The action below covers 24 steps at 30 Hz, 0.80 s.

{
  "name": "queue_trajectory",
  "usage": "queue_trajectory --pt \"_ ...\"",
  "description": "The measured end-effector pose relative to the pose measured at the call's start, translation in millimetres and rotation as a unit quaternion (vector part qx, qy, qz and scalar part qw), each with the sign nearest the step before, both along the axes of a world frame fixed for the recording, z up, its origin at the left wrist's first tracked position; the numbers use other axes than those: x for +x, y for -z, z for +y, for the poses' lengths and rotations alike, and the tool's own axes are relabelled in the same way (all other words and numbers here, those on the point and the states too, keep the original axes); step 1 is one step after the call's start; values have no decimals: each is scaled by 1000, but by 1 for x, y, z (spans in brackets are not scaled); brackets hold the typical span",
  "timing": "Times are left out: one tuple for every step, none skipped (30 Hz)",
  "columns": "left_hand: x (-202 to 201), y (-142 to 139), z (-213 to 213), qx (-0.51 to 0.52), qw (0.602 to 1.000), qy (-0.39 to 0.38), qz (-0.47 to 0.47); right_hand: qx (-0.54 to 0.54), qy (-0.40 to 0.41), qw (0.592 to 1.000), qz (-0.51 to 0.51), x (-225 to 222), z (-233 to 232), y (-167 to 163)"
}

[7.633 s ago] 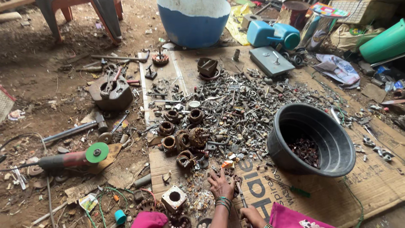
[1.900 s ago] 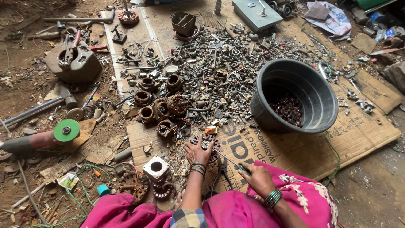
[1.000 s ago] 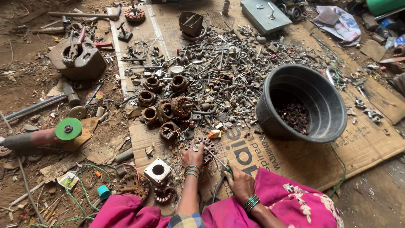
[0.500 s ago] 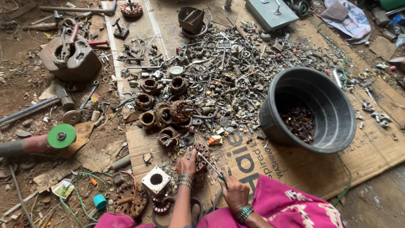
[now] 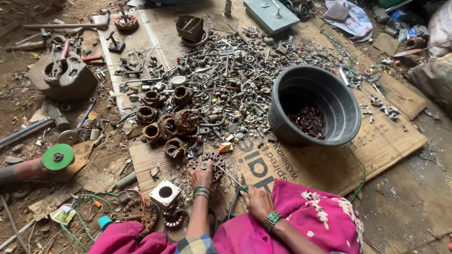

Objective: The person sits on a cardboard sheet and uses pliers to pull copper wire coils out of a motor stator. The removed coils are placed into a nearby bucket.

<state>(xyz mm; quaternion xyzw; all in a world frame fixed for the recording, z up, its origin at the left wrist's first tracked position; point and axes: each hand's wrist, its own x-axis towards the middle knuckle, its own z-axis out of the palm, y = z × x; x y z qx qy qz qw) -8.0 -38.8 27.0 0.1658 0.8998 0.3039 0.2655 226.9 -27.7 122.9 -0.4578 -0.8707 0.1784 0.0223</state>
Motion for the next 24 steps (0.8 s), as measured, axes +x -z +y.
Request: queue_trajectory --pt "-3 0 -1 14 1000 -8 -1 3 -7 1000 0 -3 -1 -1" --pt "-6 0 -1 15 1000 -13 1 6 -15 1000 0 -6 -2 -1" --pt "-8 0 -2 16 1000 -18 2 -4 -14 1000 -13 -8 -4 0" --pt "-9 1 -2 17 1000 -24 3 -14 -13 999 -28 -11 -5 1" --pt "-11 3 -1 4 1000 -18 -17 -25 -11 999 -43 -13 -5 3" --pt "-13 5 0 -8 999 -12 -37 -27 -3 999 -43 -15 -5 5" --pt "-15 8 1 -21 998 -5 -57 -30 5 999 -44 -16 -5 7" --pt "-16 10 0 -14 999 -5 -33 -31 13 999 -42 -17 -5 9" --pt "-17 13 1 -5 1000 -6 -8 -26 11 999 -39 -18 -4 12" --pt "-19 16 0 2 1000 -6 18 -23 10 999 -36 -18 -5 16" --pt "-20 19 1 8 1000 -7 2 -21 10 999 -34 -18 -6 20" --pt "-21 22 1 14 1000 -9 -14 -15 13 999 -26 -17 -6 25" --pt "-22 24 2 22 999 -12 -30 -9 15 1000 -19 -17 -6 31" --pt "-23 26 3 15 999 -7 -28 -2 17 1000 -11 -16 -5 38" --pt "-24 27 4 10 1000 -2 -26 3 19 1000 8 -14 -5 46" --pt "-25 27 6 3 1000 3 -24 8 20 999 25 -9 -5 53" --pt "-26 27 6 -2 1000 4 -31 11 22 999 43 -6 -6 62" --pt "-27 27 6 -5 999 7 -37 -9 30 999 29 -6 -4 70" --pt "-27 26 7 -7 999 8 -42 -27 36 999 15 -4 -3 77" --pt "-25 25 6 -3 999 2 -44 -46 43 998 0 -1 -3 83" --pt "-23 23 5 2 999 -3 -47 -21 27 999 30 3 -4 85" --pt "-20 21 4 7 999 -6 -46 5 11 998 63 6 -5 85" --pt "-16 18 4 25 999 -4 30 33 -3 995 99 10 -6 83" --pt "-10 14 6 44 994 1 105 37 9 994 103 12 -7 79"
